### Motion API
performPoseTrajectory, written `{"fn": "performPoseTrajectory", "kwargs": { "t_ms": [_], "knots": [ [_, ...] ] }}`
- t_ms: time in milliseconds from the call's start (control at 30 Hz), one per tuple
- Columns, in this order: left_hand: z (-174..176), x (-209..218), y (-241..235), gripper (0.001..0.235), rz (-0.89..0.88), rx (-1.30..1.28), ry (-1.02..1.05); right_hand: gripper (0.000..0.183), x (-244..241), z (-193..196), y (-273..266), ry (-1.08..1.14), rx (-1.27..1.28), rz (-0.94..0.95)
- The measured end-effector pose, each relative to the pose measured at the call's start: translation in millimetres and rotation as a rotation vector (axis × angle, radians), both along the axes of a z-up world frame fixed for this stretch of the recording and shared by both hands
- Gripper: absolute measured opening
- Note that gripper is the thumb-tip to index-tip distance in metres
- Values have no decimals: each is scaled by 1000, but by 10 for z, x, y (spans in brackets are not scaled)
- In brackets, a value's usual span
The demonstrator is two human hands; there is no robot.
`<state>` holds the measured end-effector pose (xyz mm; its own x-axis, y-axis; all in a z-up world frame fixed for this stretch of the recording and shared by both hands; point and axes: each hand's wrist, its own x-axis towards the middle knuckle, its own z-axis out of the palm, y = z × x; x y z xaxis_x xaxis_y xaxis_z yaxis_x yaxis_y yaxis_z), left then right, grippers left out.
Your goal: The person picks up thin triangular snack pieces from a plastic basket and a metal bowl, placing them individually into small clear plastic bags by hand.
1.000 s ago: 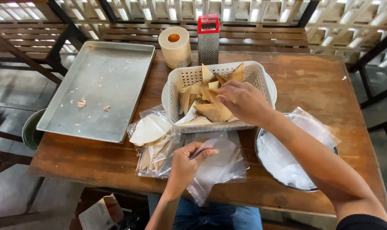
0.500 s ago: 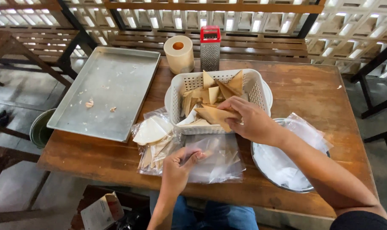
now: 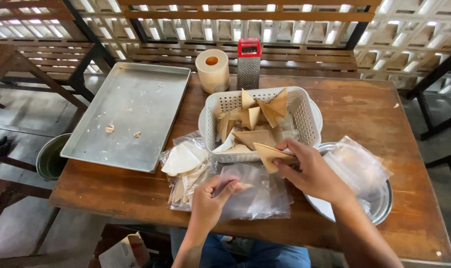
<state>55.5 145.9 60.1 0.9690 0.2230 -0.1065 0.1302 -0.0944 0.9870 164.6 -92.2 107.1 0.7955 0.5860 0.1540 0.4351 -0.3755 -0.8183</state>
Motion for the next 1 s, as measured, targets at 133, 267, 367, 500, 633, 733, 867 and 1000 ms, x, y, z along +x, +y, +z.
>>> {"fn": "performPoseTrajectory", "kwargs": {
  "t_ms": [133, 267, 367, 500, 633, 733, 867, 1000],
  "knots": [
    [151, 6, -11, 25, -24, 101, 35, 11, -21, -11, 83, 57, 31, -48],
    [78, 103, 80, 32, -35, -8, -38, 9, 8, 123, 210, -144, 155, -17],
    [113, 113, 124, 31, -61, -21, -88, 5, -23, 188, 262, -268, 189, -54],
    [191, 153, 168, 28, -103, 9, -95, 14, -102, 245, 290, -145, 244, -180],
    [261, 181, 130, 35, -134, 46, -75, 17, -104, 181, 295, -141, 229, -253],
    [342, 203, 32, 22, -53, -101, 11, 18, -55, 235, 325, -205, 337, -253],
    [310, 170, 20, 20, -35, -91, -29, 21, -23, 331, 361, -336, 347, -244],
    [214, 217, 82, 26, -78, 10, -33, 20, -77, 356, 344, -203, 386, -398]
  ]
}}
